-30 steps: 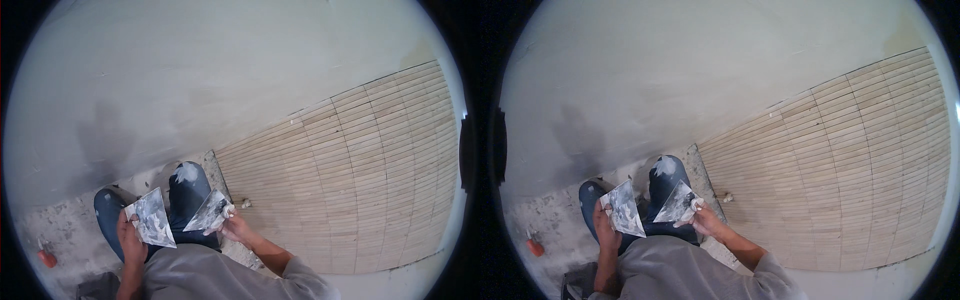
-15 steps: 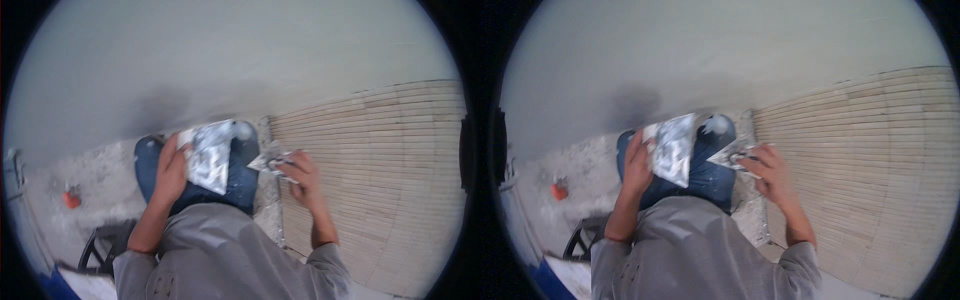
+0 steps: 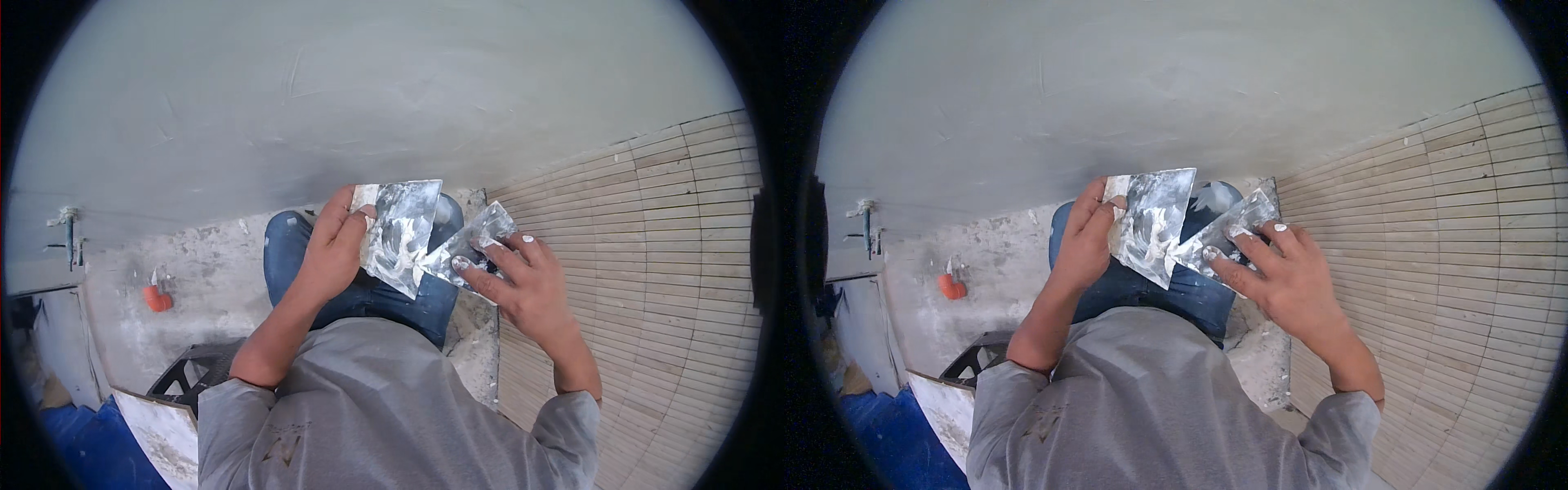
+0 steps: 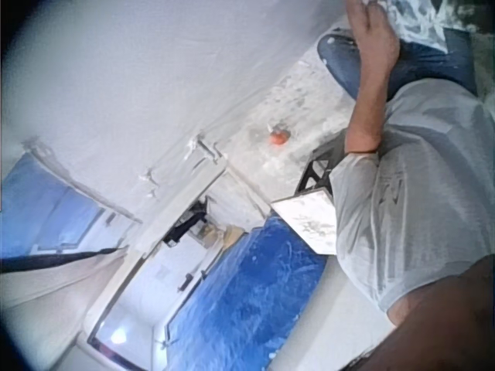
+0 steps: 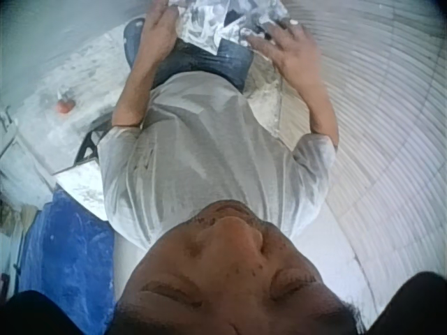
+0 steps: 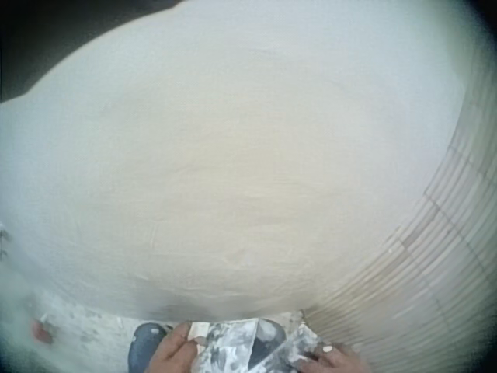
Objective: Applying and smoothing joint compound onto a wall corner and adjacent surfaces using putty knives.
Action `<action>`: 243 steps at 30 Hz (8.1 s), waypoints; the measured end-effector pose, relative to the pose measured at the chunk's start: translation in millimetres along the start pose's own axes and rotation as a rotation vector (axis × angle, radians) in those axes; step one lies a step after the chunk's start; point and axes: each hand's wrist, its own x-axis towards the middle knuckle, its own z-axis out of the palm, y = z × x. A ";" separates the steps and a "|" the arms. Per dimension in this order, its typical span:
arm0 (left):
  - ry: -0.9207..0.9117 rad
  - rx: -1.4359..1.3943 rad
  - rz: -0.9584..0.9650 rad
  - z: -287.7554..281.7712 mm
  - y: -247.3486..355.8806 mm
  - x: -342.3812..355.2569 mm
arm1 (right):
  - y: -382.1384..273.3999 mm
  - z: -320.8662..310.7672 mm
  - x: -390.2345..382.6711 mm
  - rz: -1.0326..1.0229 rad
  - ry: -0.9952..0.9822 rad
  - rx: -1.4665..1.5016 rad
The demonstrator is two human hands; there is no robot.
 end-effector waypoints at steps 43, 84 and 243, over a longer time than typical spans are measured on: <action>0.276 0.414 0.353 -28.6 6.9 -4.0 | -49.4 42.9 49.3 -0.005 0.115 0.143; 0.212 -0.183 -0.113 -84.9 -21.3 -32.9 | -35.3 -5.4 94.7 -0.235 -0.142 0.156; 0.324 0.920 0.534 -13.9 -26.9 -13.4 | -24.7 76.0 -21.4 0.649 0.190 0.489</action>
